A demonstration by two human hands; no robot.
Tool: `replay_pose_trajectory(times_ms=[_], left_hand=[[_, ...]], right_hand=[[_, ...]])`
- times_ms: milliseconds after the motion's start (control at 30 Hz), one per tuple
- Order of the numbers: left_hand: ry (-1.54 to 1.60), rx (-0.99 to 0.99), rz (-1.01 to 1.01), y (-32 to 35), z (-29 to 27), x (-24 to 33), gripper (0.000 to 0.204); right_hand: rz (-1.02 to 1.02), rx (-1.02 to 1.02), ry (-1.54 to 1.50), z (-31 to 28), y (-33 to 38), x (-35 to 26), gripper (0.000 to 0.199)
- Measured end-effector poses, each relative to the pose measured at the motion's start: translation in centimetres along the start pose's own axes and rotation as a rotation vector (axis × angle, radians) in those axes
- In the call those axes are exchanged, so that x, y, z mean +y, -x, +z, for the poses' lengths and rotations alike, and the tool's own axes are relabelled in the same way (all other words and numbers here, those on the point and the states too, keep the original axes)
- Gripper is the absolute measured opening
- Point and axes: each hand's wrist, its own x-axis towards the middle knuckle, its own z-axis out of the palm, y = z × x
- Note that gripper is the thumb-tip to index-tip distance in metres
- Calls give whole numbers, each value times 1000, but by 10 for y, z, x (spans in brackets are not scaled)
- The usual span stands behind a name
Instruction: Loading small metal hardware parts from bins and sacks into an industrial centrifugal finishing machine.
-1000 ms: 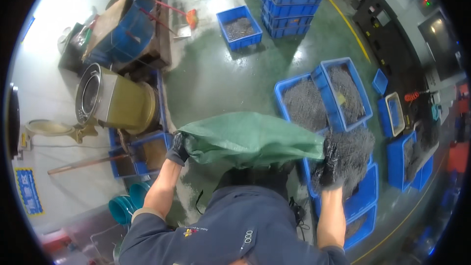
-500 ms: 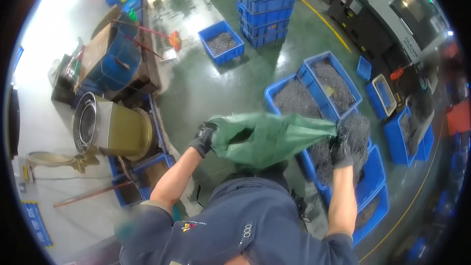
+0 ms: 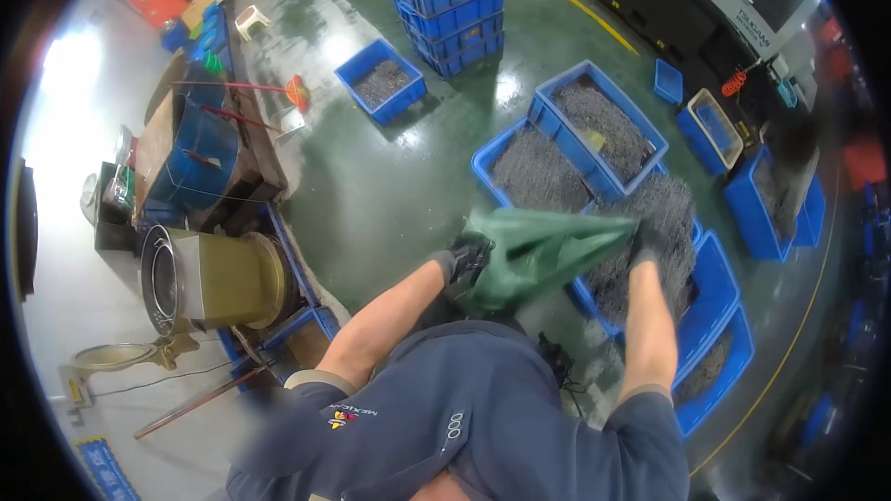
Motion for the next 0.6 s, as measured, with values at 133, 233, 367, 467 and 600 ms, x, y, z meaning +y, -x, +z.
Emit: replay_pose_trajectory(times_ms=[133, 233, 367, 467, 600], left_hand=[[1128, -224, -285, 40, -41, 7, 44], [-97, -309, 79, 112, -103, -99, 46], [-1492, -252, 766, 89, -198, -197, 44], [-654, -1, 152, 116, -311, -219, 38], [1136, 318, -1007, 155, -432, -230, 29]], right_hand=[[82, 52, 537, -21, 89, 77, 64], [366, 155, 452, 83, 158, 118, 71], [409, -7, 12, -6, 46, 198, 75], [262, -178, -74, 91, 23, 242, 69], [38, -361, -118, 170, 28, 238, 61]])
